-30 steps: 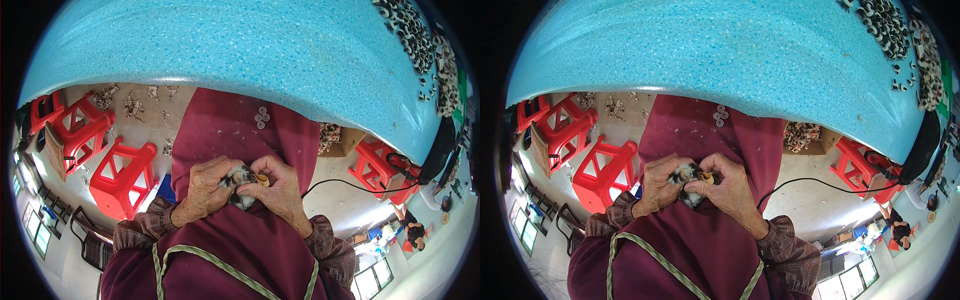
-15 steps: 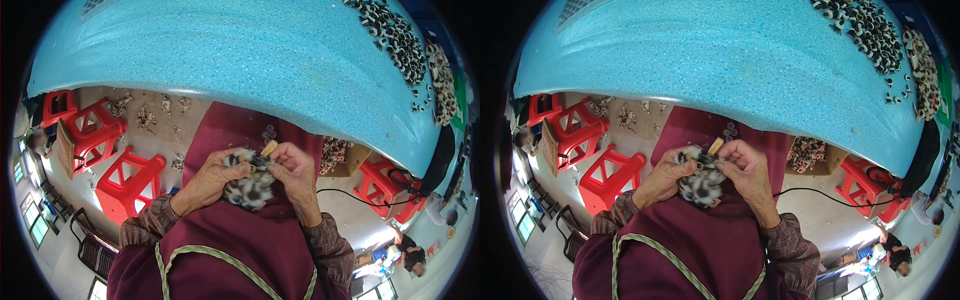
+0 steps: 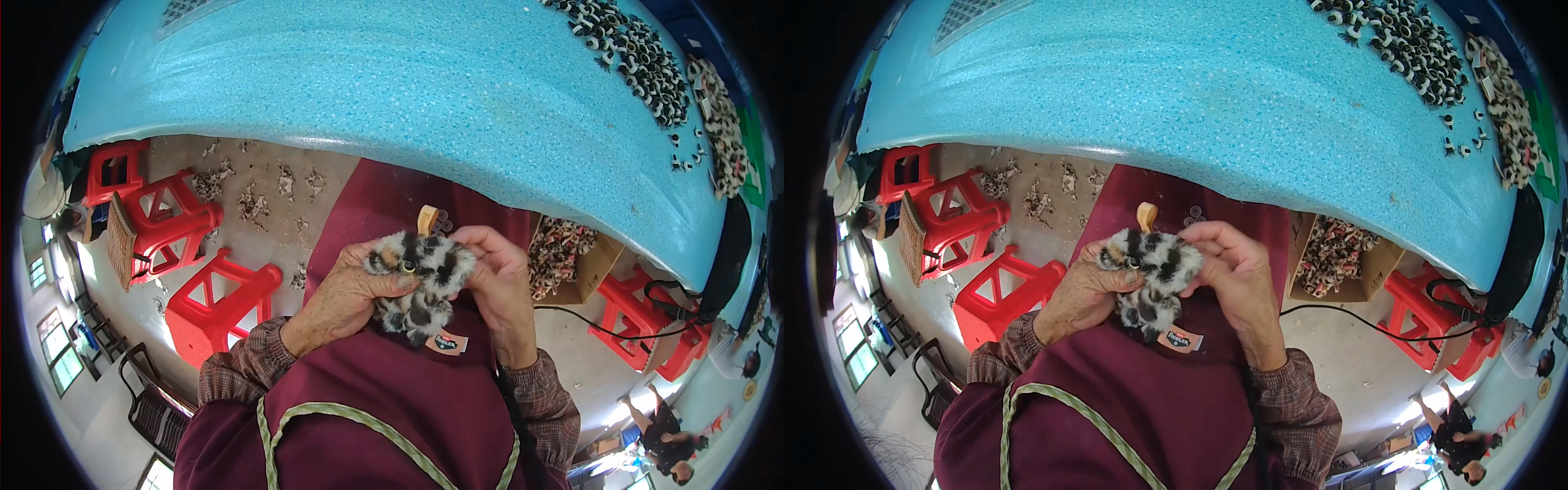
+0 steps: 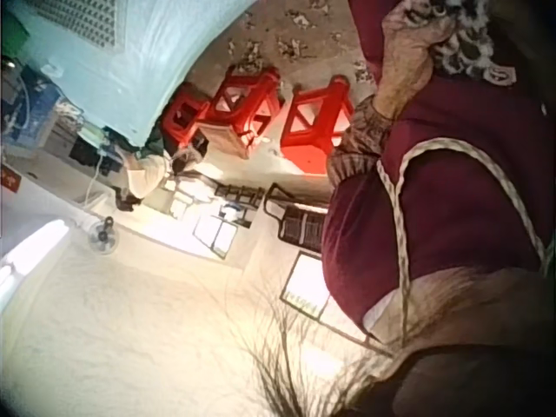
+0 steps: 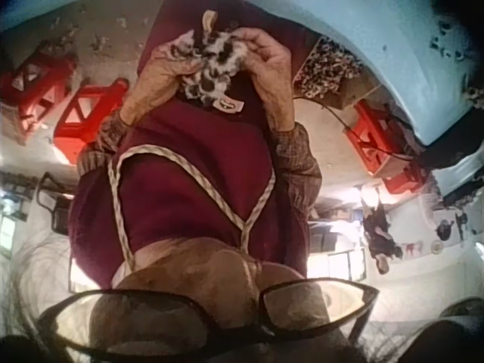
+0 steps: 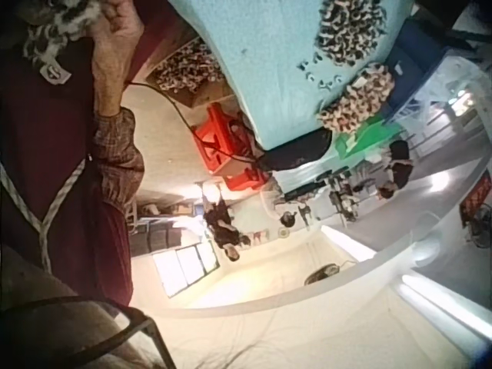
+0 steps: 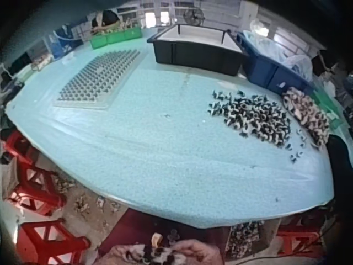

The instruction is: Attaching plastic components such as eyes and noses to animal-patterned plush fabric pieces.

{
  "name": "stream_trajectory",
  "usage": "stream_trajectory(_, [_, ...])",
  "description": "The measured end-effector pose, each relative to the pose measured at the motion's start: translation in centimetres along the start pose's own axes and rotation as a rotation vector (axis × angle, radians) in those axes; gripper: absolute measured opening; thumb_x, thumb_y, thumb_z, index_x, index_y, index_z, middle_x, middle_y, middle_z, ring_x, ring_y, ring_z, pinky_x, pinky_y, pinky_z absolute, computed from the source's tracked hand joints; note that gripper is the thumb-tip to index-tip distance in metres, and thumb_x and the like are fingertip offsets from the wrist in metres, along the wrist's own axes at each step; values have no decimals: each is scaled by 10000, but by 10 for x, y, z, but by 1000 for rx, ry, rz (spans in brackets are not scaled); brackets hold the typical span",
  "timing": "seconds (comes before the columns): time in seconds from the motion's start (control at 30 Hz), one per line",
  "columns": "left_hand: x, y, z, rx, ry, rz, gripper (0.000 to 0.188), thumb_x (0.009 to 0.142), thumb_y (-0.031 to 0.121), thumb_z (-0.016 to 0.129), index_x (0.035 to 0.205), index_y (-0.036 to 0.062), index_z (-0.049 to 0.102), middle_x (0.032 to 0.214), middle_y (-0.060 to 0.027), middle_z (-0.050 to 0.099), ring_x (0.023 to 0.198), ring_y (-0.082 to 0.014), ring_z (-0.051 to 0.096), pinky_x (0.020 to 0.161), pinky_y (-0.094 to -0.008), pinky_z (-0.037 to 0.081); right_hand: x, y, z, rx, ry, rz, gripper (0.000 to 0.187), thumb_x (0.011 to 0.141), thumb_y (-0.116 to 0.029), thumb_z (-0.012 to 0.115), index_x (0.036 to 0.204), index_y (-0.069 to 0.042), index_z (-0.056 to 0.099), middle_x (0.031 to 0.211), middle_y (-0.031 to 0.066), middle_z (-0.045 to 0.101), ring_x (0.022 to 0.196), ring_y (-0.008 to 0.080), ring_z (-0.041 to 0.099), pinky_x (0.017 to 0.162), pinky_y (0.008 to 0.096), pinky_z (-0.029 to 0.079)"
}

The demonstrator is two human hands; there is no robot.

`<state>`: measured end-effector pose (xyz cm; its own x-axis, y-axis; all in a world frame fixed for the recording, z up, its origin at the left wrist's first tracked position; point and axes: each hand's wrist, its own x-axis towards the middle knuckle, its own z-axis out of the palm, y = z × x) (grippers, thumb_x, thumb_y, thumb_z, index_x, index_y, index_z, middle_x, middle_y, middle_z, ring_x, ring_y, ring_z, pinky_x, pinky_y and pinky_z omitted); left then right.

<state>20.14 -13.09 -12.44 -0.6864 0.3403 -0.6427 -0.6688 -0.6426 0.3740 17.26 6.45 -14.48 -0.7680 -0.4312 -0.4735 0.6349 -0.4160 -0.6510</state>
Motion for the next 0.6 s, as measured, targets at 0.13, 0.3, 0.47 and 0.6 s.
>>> stream_trajectory(0.13, [-2,-6,-6,76,0,48,304,793,-44,668,1089,6,616,962,-67,680,846,-141,656,781,-281,546,0,5,10,-223,-3,-104,237,794,105,601,1017,31,575,911,41,611,827,76,589,723,181,485])
stream_trajectory(0.3, [-7,-2,-8,-7,-82,-97,359,767,-60,683,1111,9,612,993,-63,673,879,-142,648,802,-287,538,-3,3,20,-389,45,-211,215,784,129,549,974,30,552,876,30,579,815,59,564,721,180,472])
stream_trajectory(0.47, [-5,-13,-12,-44,-183,-146,357,768,-61,682,1111,14,614,1016,-59,666,922,-145,639,869,-299,509,0,8,26,-471,121,-314,235,771,147,508,969,24,533,866,28,553,811,59,554,717,186,468])
stream_trajectory(0.6, [-9,-17,-13,-152,-134,-149,326,796,-27,674,1112,24,612,1017,-46,663,942,-136,629,877,-307,501,2,10,31,-470,149,-308,238,771,153,492,959,13,528,874,31,540,809,59,548,714,185,461])
